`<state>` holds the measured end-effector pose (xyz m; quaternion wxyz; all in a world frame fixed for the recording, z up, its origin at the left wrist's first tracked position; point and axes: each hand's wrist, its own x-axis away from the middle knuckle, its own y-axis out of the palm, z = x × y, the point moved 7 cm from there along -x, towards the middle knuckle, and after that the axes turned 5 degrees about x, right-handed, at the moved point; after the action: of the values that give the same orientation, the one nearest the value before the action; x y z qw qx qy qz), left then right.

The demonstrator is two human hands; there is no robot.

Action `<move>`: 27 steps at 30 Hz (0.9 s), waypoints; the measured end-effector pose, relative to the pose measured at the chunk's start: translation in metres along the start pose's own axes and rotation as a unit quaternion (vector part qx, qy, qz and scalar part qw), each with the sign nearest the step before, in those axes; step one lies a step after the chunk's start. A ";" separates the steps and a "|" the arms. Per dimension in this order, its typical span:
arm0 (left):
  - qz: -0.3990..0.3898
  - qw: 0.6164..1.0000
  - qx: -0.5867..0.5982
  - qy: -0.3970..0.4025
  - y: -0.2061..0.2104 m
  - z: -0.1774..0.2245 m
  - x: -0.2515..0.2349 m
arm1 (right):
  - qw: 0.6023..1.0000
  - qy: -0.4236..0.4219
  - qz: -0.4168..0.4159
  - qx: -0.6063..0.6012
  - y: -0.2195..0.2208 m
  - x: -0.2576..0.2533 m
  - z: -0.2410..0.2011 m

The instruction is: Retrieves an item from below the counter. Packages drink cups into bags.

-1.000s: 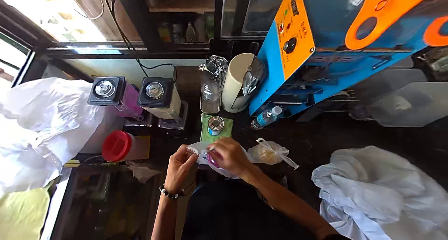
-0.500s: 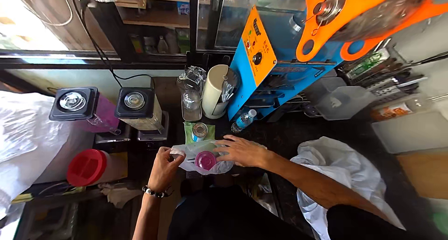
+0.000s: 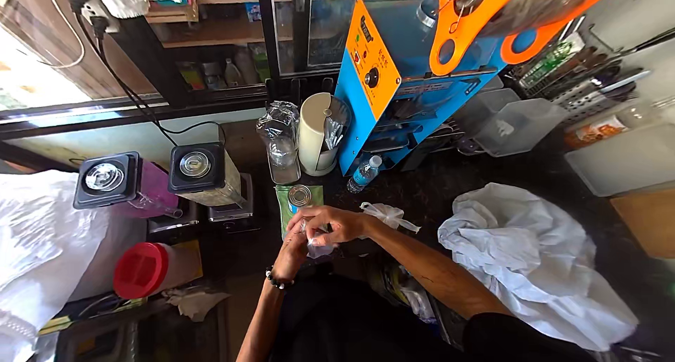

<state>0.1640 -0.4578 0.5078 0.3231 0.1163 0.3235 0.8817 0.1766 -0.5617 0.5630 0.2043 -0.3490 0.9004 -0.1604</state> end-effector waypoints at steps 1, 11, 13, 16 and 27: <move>-0.025 1.000 0.012 -0.007 -0.003 -0.001 0.002 | 1.000 0.007 -0.014 -0.018 0.001 -0.002 0.005; 0.045 0.738 -0.598 0.308 0.021 0.011 0.044 | 0.974 0.204 -0.099 -0.002 0.005 -0.011 0.044; 0.050 0.666 -0.653 0.358 0.029 0.005 0.052 | 0.949 0.274 -0.152 0.044 0.013 -0.018 0.044; 0.164 0.676 -0.664 0.273 0.025 0.009 0.045 | 0.939 0.295 -0.123 0.125 0.007 -0.029 0.028; 0.332 0.940 -0.059 -0.040 -0.013 -0.009 0.043 | 0.895 0.393 0.199 -0.066 0.037 0.065 0.032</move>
<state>0.1340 -0.4271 0.4928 0.0309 0.2331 0.2003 0.9511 0.1276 -0.5850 0.5029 -0.1618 -0.0834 0.9665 -0.1810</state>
